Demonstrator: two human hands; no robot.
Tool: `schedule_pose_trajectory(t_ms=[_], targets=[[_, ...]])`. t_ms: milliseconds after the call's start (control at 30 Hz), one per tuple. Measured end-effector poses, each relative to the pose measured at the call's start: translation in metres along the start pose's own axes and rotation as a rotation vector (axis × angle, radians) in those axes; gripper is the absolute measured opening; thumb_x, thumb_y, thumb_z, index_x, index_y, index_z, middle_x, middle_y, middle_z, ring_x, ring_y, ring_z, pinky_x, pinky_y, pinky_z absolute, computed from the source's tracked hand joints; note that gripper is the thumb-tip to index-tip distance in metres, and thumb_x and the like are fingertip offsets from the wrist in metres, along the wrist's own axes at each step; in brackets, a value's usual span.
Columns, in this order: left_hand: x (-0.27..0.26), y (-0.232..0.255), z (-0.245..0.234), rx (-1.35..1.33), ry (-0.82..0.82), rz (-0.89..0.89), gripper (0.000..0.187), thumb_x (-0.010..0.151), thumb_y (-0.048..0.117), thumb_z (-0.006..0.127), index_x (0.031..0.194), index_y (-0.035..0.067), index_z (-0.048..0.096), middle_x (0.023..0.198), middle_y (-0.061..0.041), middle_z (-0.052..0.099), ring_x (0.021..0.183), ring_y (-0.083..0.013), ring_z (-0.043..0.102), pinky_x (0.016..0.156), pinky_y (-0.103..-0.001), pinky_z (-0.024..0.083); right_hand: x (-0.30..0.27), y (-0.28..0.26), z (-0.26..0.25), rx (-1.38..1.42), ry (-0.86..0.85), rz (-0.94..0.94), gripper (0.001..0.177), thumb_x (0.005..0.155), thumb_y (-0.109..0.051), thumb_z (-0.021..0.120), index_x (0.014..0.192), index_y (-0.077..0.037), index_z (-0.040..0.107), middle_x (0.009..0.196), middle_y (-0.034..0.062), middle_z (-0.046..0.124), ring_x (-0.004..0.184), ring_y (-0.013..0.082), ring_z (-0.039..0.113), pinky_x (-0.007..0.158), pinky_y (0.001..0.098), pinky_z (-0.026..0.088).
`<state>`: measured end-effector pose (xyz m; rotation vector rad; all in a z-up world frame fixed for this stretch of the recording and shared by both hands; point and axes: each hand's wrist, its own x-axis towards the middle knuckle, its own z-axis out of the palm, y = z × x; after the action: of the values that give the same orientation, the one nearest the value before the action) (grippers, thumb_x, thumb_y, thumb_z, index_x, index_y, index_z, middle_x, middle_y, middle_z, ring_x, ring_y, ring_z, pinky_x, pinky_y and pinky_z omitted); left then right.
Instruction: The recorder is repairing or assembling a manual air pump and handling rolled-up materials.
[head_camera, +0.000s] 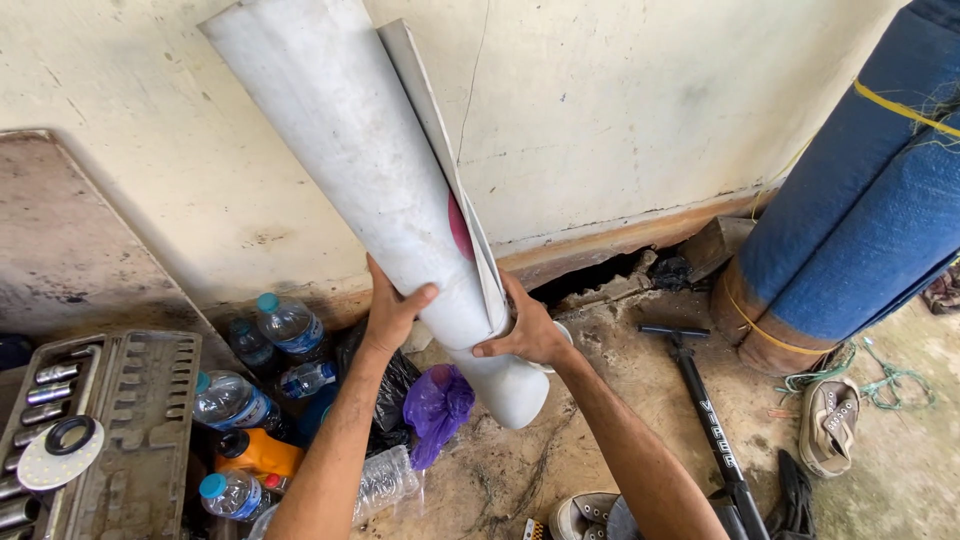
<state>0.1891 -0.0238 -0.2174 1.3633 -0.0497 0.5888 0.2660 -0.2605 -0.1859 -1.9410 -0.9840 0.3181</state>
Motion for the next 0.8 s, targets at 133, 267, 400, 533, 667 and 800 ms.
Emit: schedule_pose_trajectory(t_ms=[133, 267, 400, 533, 667, 800], targets=[[-0.013, 0.017, 0.029, 0.072, -0.020, 0.000, 0.151, 0.060, 0.055, 0.092, 0.158, 0.009, -0.013, 0.151, -0.030, 0.036, 0.142, -0.0398, 0.046, 0.113, -0.053, 0.050, 0.007, 0.002, -0.001, -0.070, 0.082, -0.056, 0.141, 0.051, -0.049, 0.100, 0.161, -0.007, 0.022, 0.155, 0.0220, 0.048, 0.143, 0.0346, 0.049, 0.122, 0.0489, 0.038], [-0.021, 0.009, 0.054, 0.271, 0.021, 0.213, 0.152, 0.062, 0.040, 0.097, 0.159, 0.002, -0.013, 0.154, -0.031, 0.030, 0.145, -0.0395, 0.044, 0.117, -0.052, 0.048, 0.012, -0.013, 0.004, -0.197, 0.258, -0.012, 0.140, 0.051, -0.052, 0.098, 0.161, -0.009, 0.023, 0.154, 0.0229, 0.047, 0.140, 0.0392, 0.049, 0.118, 0.0546, 0.039], [-0.015, -0.007, 0.059, 0.254, 0.196, 0.155, 0.145, 0.065, 0.035, 0.097, 0.158, 0.001, -0.010, 0.151, -0.028, 0.031, 0.142, -0.0364, 0.046, 0.117, -0.049, 0.047, 0.014, -0.021, 0.008, -0.277, 0.356, -0.079, 0.146, 0.052, -0.049, 0.101, 0.160, -0.007, 0.013, 0.151, 0.0270, 0.044, 0.135, 0.0453, 0.048, 0.109, 0.0612, 0.039], [-0.009, 0.005, 0.032, 0.124, 0.166, 0.137, 0.133, 0.066, 0.030, 0.092, 0.157, 0.002, 0.000, 0.148, -0.027, 0.037, 0.141, -0.0342, 0.048, 0.116, -0.049, 0.049, 0.006, -0.061, -0.017, -0.023, 0.245, 0.014, 0.136, 0.055, -0.042, 0.096, 0.160, -0.012, 0.016, 0.149, 0.0190, 0.050, 0.133, 0.0359, 0.054, 0.103, 0.0528, 0.049], [-0.007, 0.021, 0.009, 0.032, 0.062, 0.156, 0.125, 0.064, 0.024, 0.090, 0.157, 0.003, 0.009, 0.145, -0.024, 0.040, 0.139, -0.0325, 0.048, 0.114, -0.050, 0.049, 0.006, -0.049, -0.027, 0.127, 0.186, -0.122, 0.095, 0.077, -0.027, 0.089, 0.155, -0.008, 0.038, 0.143, 0.0162, 0.061, 0.132, 0.0271, 0.059, 0.105, 0.0456, 0.055], [-0.009, 0.037, 0.005, -0.015, 0.038, 0.132, 0.128, 0.059, 0.024, 0.090, 0.159, 0.006, 0.013, 0.144, -0.020, 0.045, 0.138, -0.0332, 0.049, 0.114, -0.048, 0.046, 0.008, -0.045, -0.024, 0.187, 0.163, -0.099, 0.056, 0.089, -0.020, 0.081, 0.141, -0.010, 0.062, 0.139, 0.0139, 0.067, 0.126, 0.0230, 0.065, 0.102, 0.0396, 0.061]])
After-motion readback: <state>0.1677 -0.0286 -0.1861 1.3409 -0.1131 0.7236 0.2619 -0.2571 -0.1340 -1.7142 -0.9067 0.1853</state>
